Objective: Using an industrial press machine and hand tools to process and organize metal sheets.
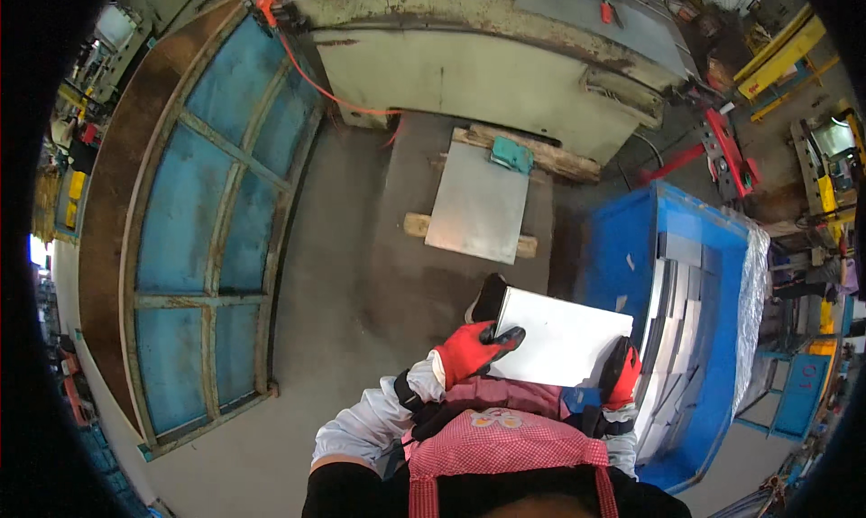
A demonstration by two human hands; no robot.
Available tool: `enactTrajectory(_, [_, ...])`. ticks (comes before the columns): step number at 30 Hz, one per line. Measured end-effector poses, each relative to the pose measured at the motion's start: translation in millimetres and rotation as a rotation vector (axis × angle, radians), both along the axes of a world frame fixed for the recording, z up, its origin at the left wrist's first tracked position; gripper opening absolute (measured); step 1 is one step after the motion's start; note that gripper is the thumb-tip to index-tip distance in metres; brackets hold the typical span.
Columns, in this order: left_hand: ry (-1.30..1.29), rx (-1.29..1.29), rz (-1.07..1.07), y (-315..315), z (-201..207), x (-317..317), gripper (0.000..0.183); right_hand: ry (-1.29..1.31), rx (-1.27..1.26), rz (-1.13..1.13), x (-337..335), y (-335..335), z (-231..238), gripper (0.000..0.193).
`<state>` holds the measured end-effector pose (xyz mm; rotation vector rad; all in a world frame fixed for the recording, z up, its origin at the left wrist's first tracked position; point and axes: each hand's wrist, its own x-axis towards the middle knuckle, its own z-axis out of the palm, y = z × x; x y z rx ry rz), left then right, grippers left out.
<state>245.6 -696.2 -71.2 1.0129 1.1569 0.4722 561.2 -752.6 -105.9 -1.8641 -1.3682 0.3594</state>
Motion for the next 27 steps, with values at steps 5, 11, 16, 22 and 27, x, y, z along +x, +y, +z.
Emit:
enactTrajectory(5, [0.023, 0.023, 0.059, 84, 10, 10, 0.035, 0.555, 0.381, -0.059, 8, 95, -11, 0.019])
enactTrajectory(11, [-0.049, 0.044, 0.142, 153, 23, 16, 0.036, 0.957, -0.3, -0.029, 32, 176, 91, 0.016])
enactTrajectory(16, [-0.129, -0.028, 0.176, 201, 101, 6, 0.025, 1.009, -0.371, 0.038, 18, 254, 158, 0.015])
enactTrajectory(22, [0.368, 0.997, -0.095, 258, 136, -30, 0.054, 0.914, -0.373, 0.184, -12, 338, 155, 0.011])
enactTrajectory(27, [0.458, 1.287, -0.119, 333, 165, -59, 0.059, 0.847, -0.285, 0.25, -50, 415, 177, 0.014])
